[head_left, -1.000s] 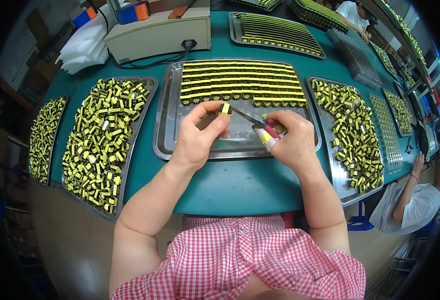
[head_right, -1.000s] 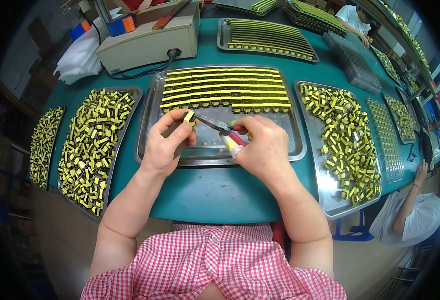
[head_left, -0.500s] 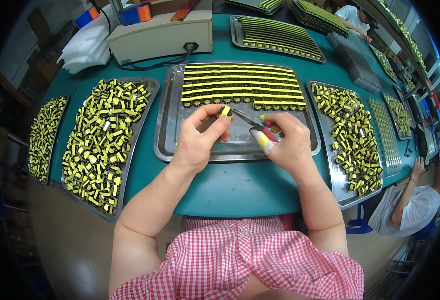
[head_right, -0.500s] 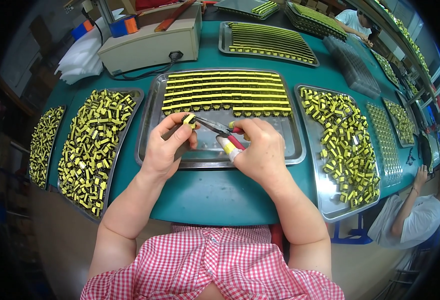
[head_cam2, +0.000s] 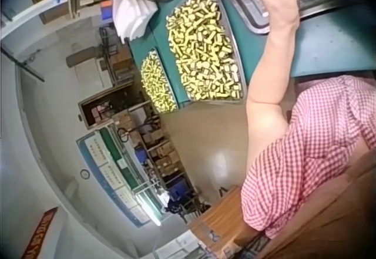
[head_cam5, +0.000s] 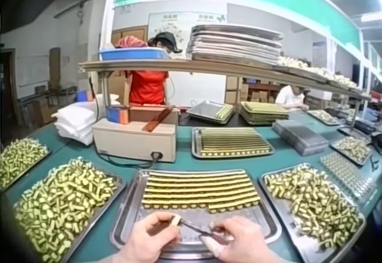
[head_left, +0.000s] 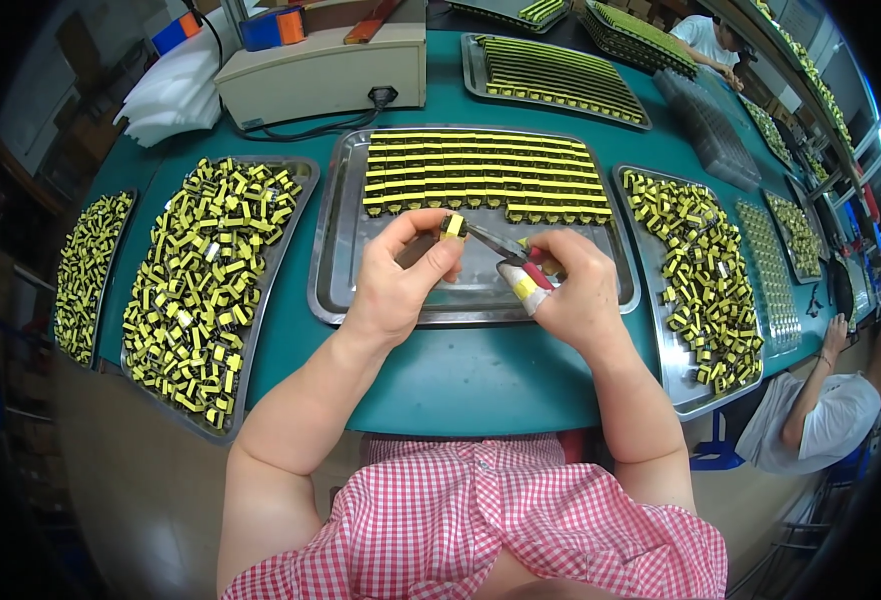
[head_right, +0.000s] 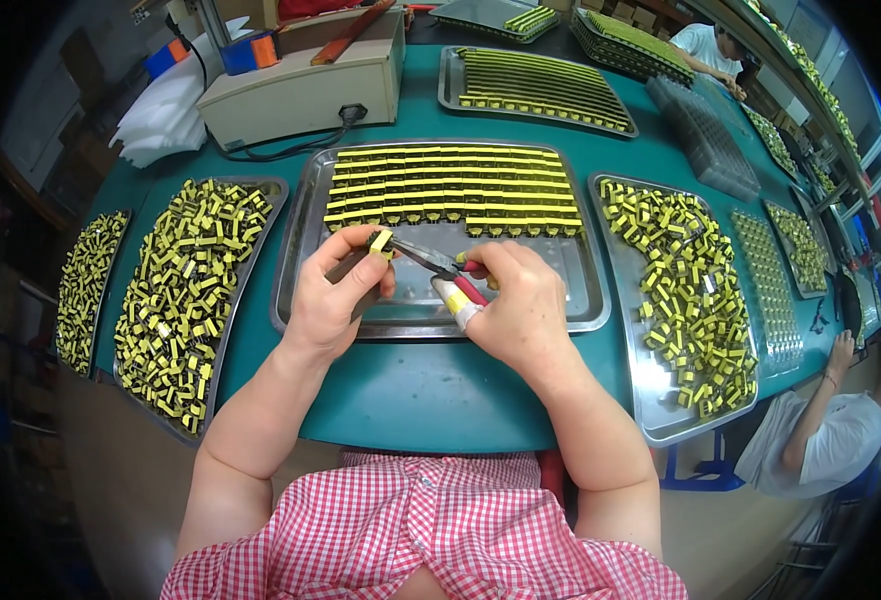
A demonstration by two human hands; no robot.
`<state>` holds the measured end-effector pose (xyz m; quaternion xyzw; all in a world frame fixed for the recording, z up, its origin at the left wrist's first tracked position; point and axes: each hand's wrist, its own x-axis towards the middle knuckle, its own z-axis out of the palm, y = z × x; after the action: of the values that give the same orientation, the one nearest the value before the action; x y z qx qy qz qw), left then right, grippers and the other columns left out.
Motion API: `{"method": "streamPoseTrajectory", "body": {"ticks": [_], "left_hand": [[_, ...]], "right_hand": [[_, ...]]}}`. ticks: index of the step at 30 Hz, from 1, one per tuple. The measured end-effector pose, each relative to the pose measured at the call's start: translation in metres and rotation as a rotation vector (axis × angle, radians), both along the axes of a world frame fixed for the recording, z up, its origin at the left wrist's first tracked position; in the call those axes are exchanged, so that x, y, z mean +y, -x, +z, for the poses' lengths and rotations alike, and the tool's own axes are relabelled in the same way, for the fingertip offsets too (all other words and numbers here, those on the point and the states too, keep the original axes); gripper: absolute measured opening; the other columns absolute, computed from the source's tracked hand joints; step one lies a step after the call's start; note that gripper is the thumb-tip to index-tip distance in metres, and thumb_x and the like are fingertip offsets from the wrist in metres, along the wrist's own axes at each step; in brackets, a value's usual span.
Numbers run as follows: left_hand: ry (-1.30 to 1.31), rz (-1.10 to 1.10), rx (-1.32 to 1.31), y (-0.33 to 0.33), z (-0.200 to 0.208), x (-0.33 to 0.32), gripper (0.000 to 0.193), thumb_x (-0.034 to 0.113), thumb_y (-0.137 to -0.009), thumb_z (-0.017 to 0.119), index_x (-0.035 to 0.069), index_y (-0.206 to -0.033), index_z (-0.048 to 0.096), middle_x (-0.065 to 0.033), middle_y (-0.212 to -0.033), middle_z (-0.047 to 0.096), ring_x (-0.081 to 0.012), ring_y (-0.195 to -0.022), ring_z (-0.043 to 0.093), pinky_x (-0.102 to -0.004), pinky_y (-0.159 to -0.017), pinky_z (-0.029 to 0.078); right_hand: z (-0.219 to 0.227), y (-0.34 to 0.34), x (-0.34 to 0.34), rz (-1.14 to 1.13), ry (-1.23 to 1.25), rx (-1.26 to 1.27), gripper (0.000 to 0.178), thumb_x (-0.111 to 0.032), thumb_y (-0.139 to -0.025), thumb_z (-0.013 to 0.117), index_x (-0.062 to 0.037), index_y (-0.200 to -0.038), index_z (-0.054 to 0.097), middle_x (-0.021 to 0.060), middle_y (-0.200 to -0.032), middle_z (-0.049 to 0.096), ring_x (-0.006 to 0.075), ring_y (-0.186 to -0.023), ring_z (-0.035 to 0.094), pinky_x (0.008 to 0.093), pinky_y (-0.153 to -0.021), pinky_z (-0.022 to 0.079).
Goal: The person assembles small electronic parts by fitting yellow components onto black cylinders with pliers at a factory workbench.
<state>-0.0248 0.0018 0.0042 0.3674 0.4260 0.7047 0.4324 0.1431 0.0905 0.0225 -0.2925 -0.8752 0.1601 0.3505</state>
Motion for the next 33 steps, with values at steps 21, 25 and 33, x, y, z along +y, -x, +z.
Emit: {"method": "streamPoseTrajectory", "body": {"ticks": [21,25,33], "left_hand": [[-0.071,0.099,0.527,0.002,0.007,-0.001,0.029,0.005,-0.076,0.065,-0.001,-0.104,0.057,-0.0015,-0.084,0.054,-0.0083,-0.074,0.048,-0.0218,-0.067,0.041],[-0.083,0.099,0.624,0.004,0.009,-0.003,0.03,0.006,-0.077,0.064,0.0,-0.105,0.057,-0.0013,-0.085,0.055,-0.0077,-0.076,0.048,-0.0213,-0.069,0.041],[-0.04,-0.025,0.22,-0.001,-0.001,0.002,0.034,0.012,-0.085,0.059,-0.002,-0.115,0.053,-0.0061,-0.09,0.059,-0.0093,-0.078,0.053,-0.0227,-0.071,0.043]], "right_hand": [[0.018,-0.013,0.0,-0.051,0.001,-0.023,0.03,-0.015,-0.06,0.081,-0.0001,-0.078,0.062,0.0089,-0.071,0.062,0.0182,-0.062,0.061,0.0271,-0.057,0.05],[0.022,-0.015,-0.001,-0.048,-0.019,-0.039,0.031,-0.015,-0.06,0.081,0.0003,-0.079,0.062,0.009,-0.071,0.062,0.0182,-0.063,0.061,0.027,-0.057,0.05],[0.006,-0.005,0.002,-0.017,0.062,0.013,0.034,-0.015,-0.063,0.079,0.0001,-0.087,0.061,0.0092,-0.076,0.061,0.0183,-0.068,0.062,0.0276,-0.063,0.051]]}}
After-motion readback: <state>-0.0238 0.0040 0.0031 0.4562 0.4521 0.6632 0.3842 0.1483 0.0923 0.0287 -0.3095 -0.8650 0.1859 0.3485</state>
